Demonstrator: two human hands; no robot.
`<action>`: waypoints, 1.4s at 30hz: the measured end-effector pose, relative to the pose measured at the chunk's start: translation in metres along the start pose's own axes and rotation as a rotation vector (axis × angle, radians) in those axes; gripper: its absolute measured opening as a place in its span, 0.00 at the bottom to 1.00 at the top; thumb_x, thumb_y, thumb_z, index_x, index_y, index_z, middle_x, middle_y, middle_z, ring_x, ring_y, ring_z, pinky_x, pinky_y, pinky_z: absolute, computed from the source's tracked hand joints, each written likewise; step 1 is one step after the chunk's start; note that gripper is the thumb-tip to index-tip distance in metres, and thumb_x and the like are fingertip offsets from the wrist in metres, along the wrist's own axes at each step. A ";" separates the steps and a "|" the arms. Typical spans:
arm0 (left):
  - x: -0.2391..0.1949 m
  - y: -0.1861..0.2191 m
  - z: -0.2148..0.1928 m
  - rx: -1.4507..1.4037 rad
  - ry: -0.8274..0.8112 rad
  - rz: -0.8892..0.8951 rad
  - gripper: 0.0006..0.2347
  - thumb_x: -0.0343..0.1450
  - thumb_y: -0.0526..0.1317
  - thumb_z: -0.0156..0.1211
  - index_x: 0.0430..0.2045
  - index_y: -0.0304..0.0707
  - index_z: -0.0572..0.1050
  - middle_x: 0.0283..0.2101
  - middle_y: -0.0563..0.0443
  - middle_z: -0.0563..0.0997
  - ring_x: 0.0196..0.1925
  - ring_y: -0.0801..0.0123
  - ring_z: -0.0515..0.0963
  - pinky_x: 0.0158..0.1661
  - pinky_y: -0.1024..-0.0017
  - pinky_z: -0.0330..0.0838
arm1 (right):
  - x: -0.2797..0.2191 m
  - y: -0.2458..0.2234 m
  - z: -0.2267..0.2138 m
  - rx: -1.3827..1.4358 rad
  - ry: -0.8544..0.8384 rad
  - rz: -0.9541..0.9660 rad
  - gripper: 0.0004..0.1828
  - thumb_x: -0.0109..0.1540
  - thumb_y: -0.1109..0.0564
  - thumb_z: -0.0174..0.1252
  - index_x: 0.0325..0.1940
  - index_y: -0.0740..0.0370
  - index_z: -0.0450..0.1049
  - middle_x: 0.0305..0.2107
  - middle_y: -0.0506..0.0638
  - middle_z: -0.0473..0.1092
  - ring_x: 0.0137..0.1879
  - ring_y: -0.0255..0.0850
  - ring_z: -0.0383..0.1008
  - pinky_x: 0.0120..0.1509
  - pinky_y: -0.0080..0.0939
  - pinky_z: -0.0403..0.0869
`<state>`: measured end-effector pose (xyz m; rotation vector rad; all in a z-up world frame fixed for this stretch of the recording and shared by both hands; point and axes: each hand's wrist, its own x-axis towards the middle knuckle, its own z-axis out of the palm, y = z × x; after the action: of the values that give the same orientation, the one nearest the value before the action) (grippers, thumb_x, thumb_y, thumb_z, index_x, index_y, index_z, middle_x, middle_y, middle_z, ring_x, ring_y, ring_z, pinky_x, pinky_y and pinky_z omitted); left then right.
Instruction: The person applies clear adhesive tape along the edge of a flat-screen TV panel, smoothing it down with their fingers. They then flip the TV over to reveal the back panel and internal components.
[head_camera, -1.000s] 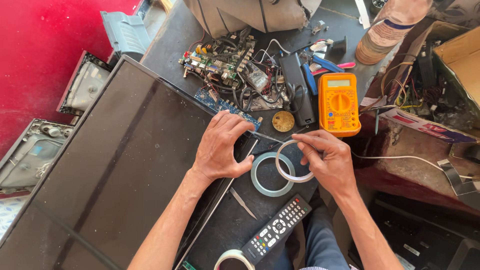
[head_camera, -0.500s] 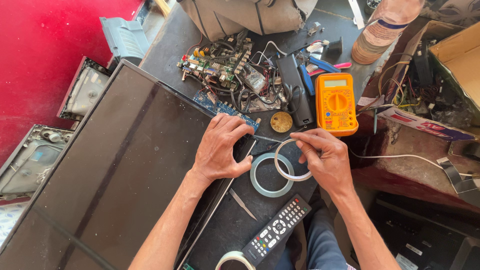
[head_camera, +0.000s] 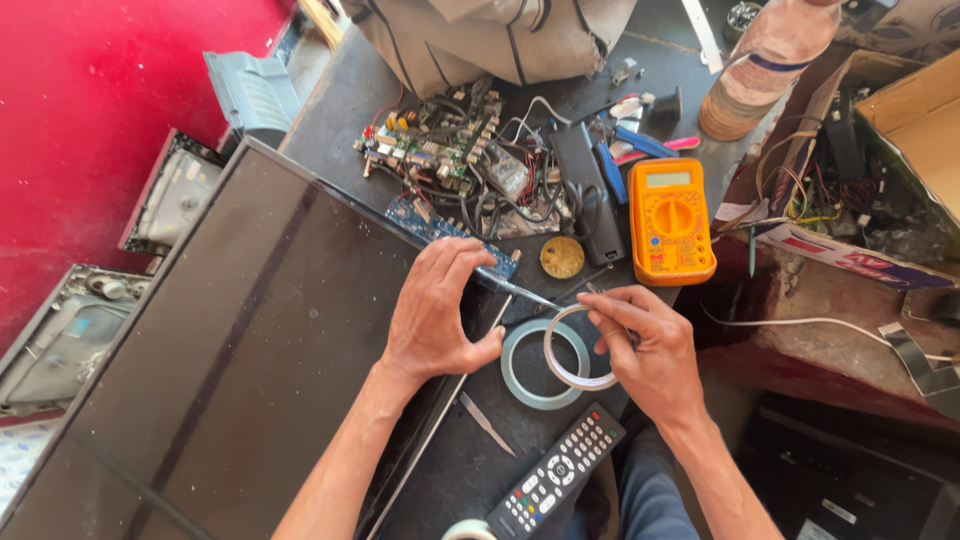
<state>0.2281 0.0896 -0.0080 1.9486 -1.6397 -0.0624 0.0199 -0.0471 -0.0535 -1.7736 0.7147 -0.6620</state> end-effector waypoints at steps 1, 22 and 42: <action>0.000 0.001 0.001 0.010 0.005 -0.008 0.30 0.53 0.42 0.72 0.49 0.32 0.70 0.55 0.39 0.73 0.64 0.46 0.70 0.68 0.55 0.59 | 0.000 0.001 -0.001 0.002 0.010 -0.023 0.13 0.60 0.68 0.61 0.48 0.60 0.82 0.36 0.49 0.77 0.28 0.32 0.76 0.31 0.31 0.74; 0.002 0.003 0.002 0.059 -0.038 -0.088 0.35 0.52 0.44 0.73 0.54 0.33 0.68 0.57 0.39 0.72 0.65 0.46 0.69 0.70 0.55 0.56 | 0.039 0.006 -0.020 -0.130 -0.071 -0.114 0.18 0.59 0.74 0.54 0.48 0.63 0.80 0.36 0.50 0.76 0.31 0.37 0.78 0.38 0.36 0.76; 0.002 -0.004 0.004 0.008 -0.073 -0.066 0.27 0.51 0.43 0.72 0.44 0.34 0.75 0.52 0.41 0.74 0.63 0.47 0.71 0.68 0.53 0.60 | -0.001 -0.011 -0.014 -0.499 -0.078 -0.238 0.27 0.51 0.72 0.56 0.50 0.53 0.79 0.42 0.48 0.75 0.47 0.48 0.78 0.46 0.48 0.76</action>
<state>0.2307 0.0862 -0.0122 2.0280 -1.6238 -0.1547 0.0105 -0.0522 -0.0385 -2.3580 0.6572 -0.5993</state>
